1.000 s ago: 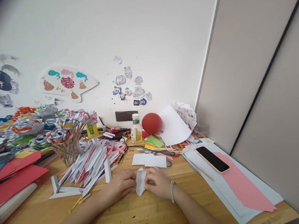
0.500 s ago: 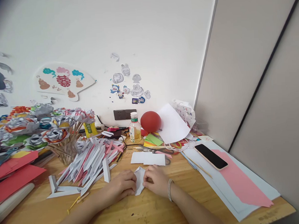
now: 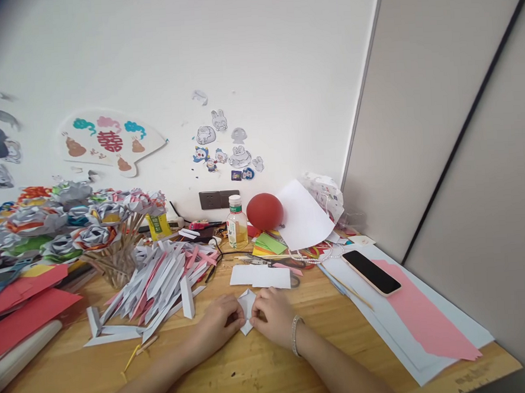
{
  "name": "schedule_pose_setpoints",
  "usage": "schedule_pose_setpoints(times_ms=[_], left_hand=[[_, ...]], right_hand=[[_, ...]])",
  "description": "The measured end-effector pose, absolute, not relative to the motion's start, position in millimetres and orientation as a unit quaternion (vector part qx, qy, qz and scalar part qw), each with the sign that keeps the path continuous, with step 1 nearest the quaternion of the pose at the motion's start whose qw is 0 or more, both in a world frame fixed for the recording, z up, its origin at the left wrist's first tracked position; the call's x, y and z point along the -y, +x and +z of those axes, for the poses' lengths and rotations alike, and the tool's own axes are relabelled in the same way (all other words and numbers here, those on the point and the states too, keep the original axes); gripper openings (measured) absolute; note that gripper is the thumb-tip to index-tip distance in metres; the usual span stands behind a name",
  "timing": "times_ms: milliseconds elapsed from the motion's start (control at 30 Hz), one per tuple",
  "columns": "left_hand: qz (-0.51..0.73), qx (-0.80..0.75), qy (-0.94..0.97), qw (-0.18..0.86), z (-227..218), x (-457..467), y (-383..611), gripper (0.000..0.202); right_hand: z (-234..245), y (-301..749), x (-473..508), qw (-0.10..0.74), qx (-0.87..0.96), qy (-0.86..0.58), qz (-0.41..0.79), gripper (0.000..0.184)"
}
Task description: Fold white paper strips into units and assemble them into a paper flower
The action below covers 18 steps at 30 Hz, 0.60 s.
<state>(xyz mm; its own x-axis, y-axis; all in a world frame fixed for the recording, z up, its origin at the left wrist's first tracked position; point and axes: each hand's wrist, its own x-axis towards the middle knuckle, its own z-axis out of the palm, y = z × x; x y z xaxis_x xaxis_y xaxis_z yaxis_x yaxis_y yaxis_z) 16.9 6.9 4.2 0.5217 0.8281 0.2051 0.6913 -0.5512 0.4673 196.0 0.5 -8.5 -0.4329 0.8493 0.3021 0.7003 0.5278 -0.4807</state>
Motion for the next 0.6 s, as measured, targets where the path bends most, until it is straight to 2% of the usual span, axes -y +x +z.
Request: schedule_pose_setpoints(times_ms=[300, 467, 600], left_hand=[[0.200, -0.491, 0.835, 0.146, 4.6, -2.7, 23.6, 0.013], [0.202, -0.494, 0.836, 0.126, 1.1, -1.1, 23.9, 0.015], [0.199, -0.507, 0.830, 0.123, 2.9, 0.0, 24.8, 0.010]], right_hand=[[-14.2, 187.7, 7.3, 0.241, 0.821, -0.513, 0.068, 0.009], [-13.7, 188.4, 10.3, 0.245, 0.819, -0.515, 0.067, 0.009], [-14.1, 189.2, 11.8, 0.257, 0.811, -0.520, 0.067, 0.019]])
